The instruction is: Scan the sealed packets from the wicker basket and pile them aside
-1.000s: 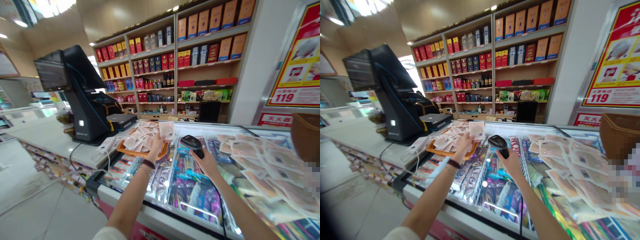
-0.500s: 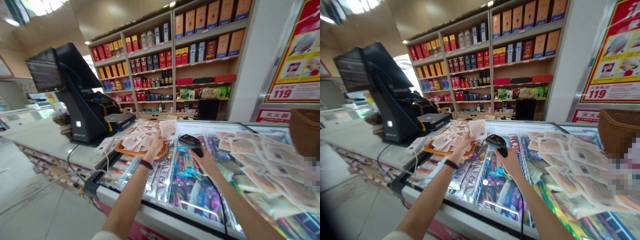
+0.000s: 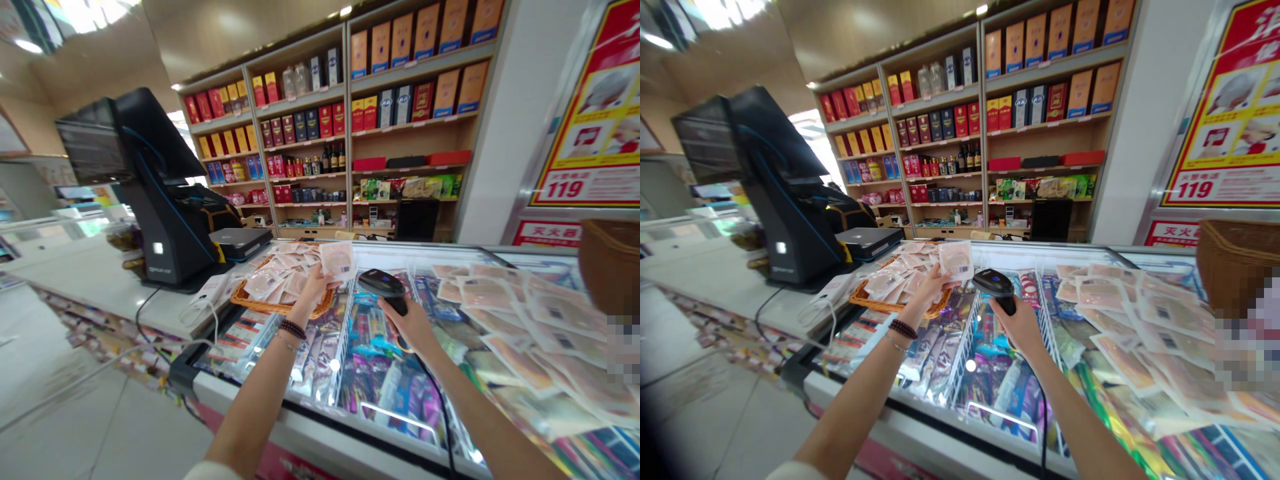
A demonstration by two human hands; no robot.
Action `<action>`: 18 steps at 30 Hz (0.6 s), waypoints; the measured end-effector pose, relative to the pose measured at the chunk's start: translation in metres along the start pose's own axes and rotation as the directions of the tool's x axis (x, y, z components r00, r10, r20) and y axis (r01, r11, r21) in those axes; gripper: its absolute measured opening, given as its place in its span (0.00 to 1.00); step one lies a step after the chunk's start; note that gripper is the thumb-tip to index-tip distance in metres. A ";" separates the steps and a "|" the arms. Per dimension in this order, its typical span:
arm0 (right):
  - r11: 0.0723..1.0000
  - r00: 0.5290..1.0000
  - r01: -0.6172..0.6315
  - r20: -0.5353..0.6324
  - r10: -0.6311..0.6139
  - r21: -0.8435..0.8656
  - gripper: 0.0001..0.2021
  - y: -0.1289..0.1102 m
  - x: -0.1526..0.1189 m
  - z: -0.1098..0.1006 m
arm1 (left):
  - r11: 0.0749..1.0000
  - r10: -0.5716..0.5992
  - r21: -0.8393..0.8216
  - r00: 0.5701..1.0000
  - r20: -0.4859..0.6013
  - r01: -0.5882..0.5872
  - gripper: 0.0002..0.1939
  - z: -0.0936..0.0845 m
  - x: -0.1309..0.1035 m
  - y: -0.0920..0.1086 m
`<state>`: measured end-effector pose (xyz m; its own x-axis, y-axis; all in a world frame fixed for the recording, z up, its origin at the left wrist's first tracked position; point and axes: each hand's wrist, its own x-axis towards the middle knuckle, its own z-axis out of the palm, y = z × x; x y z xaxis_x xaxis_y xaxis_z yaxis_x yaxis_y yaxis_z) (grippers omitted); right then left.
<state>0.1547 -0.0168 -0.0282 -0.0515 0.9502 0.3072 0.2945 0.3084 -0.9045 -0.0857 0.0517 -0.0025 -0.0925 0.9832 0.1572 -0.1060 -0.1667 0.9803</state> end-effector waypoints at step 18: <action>0.996 0.937 -0.075 -0.339 0.087 0.047 0.23 0.008 -0.001 -0.119 | 0.996 -0.071 0.055 0.984 0.163 0.063 0.16 0.055 0.063 -0.029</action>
<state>0.2706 -0.0205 0.0000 0.3012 0.9019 0.3097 0.2527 0.2376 -0.9379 -0.0340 0.1221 -0.0146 0.0777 0.9915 0.1044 -0.0569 -0.1001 0.9933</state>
